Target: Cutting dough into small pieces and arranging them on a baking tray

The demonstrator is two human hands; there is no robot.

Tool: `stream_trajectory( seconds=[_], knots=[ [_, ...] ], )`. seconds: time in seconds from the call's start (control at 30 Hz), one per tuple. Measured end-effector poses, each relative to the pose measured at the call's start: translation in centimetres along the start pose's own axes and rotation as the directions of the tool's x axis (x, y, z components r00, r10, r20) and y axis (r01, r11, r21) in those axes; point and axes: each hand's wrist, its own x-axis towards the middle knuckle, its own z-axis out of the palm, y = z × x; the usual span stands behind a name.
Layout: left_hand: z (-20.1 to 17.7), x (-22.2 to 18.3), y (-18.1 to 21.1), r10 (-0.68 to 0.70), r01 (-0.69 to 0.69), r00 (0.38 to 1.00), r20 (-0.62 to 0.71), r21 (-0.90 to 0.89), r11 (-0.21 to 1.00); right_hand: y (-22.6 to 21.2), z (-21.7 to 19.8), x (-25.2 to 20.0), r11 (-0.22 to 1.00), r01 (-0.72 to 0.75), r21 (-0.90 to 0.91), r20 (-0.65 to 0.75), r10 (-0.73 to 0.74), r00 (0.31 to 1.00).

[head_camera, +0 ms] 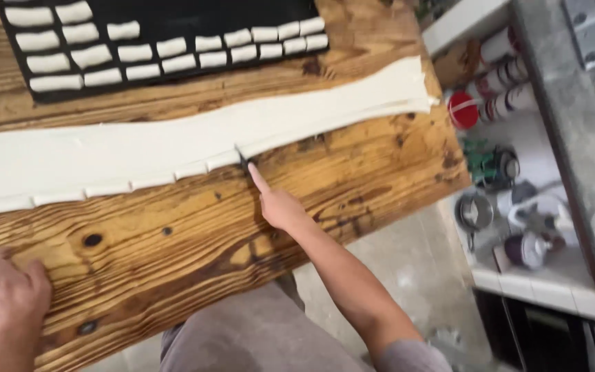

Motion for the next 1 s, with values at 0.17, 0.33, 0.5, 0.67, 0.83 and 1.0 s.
stream_trajectory(
  seconds=[0.17, 0.33, 0.5, 0.67, 0.83, 1.0],
  knots=[
    [-3.3, 1.6, 14.0, -0.193, 0.385, 0.727, 0.658, -0.159, 0.909, 4.4, -3.9, -1.2, 0.989, -0.088, 0.12, -0.043, 0.093, 0.995],
    [-1.2, -4.4, 25.8, -0.056, 0.221, 0.876, 0.479, -0.296, 0.929, 11.2, -4.9, 0.0, 0.994, 0.112, -0.002, 0.001, -0.112, 0.994],
    [-0.9, -9.5, 34.9, 0.033, 0.04, 0.958, 0.285, -0.246, 0.969, 16.1, -7.0, 1.0, 1.0, 0.031, -0.007, 0.005, -0.031, 1.0],
    [-1.8, -10.5, 39.8, 0.041, 0.048, 0.955, 0.292, -0.291, 0.955, 19.2, -11.2, -0.7, 0.981, 0.129, 0.144, -0.059, -0.121, 0.991],
    [-2.1, -11.0, 42.7, 0.022, 0.079, 0.946, 0.324, -0.295, 0.952, 24.2, -9.1, 2.7, 0.998, 0.067, -0.013, 0.009, -0.067, 0.998],
    [-1.5, -9.8, 44.9, 0.052, 0.032, 0.96, 0.275, -0.29, 0.956, 27.1, -12.4, 1.2, 0.981, 0.091, 0.172, -0.042, -0.085, 0.996]
  ],
)
